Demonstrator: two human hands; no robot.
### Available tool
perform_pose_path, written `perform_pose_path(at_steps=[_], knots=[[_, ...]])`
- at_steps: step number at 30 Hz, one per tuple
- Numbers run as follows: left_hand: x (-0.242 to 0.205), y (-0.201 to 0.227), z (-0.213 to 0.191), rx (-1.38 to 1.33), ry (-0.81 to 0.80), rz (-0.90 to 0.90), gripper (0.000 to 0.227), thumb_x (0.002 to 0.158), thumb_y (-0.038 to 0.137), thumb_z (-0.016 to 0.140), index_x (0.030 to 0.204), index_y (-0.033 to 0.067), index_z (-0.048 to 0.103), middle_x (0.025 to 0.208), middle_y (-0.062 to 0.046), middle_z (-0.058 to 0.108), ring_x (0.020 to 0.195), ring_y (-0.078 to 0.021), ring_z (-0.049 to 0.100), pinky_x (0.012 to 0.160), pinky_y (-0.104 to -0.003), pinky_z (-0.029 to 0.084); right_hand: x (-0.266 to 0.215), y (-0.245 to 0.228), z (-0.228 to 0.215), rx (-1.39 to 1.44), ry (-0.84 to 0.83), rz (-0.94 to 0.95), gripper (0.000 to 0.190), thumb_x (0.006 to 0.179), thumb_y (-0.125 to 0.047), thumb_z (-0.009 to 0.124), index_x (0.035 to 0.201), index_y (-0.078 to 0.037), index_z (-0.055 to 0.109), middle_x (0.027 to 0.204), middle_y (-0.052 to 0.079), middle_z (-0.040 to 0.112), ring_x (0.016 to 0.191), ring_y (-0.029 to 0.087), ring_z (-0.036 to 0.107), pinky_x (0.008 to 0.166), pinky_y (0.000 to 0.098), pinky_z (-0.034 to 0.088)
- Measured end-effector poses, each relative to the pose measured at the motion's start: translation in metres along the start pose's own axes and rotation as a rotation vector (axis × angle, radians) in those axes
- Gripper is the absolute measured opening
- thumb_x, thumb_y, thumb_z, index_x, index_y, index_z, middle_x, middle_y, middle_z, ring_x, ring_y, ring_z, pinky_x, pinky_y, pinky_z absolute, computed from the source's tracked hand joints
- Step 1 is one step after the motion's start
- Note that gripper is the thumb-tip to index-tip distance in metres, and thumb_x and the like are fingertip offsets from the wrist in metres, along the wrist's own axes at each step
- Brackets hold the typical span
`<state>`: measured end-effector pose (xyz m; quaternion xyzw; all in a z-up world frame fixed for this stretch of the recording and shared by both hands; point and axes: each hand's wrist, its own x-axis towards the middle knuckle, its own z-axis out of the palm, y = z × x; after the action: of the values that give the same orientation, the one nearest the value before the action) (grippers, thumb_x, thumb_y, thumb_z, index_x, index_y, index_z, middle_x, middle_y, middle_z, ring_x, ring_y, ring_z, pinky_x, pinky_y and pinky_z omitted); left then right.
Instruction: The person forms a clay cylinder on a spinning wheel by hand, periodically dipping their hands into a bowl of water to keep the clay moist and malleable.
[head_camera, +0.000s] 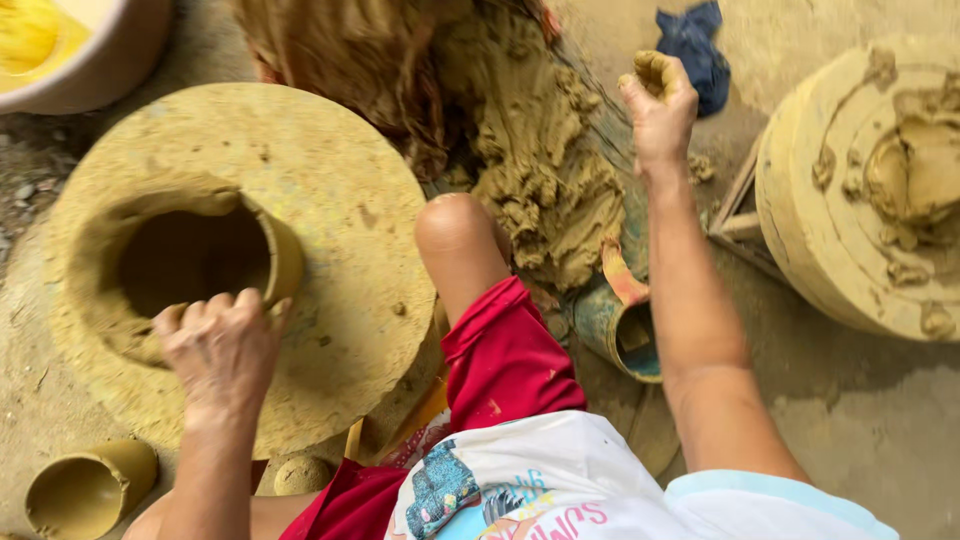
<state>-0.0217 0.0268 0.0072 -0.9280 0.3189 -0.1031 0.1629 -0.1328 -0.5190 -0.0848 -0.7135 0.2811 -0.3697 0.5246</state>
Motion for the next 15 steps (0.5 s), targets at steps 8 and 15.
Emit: perform_pose_path(at_steps=[8, 15], knots=[[-0.002, -0.008, 0.005, 0.079, -0.071, 0.082, 0.045, 0.096, 0.057, 0.079, 0.078, 0.0164, 0.069, 0.074, -0.002, 0.069, 0.074, -0.0197, 0.068, 0.095, -0.037, 0.048, -0.089, 0.111, 0.029, -0.927, -0.66, 0.389, 0.118, 0.073, -0.041, 0.092, 0.159, -0.003, 0.02, 0.162, 0.021, 0.022, 0.149, 0.035, 0.027, 0.124, 0.0499, 0.022], [0.002, -0.007, -0.003, 0.091, -0.094, 0.106, 0.039, 0.097, 0.054, 0.08, 0.089, 0.0166, 0.07, 0.07, -0.001, 0.061, 0.075, -0.019, 0.064, 0.094, -0.035, 0.047, -0.104, 0.203, 0.117, -1.031, -0.594, 0.211, 0.162, 0.051, -0.054, 0.1, 0.16, 0.0, -0.007, 0.169, 0.022, -0.005, 0.156, 0.036, -0.003, 0.126, 0.0559, 0.001]])
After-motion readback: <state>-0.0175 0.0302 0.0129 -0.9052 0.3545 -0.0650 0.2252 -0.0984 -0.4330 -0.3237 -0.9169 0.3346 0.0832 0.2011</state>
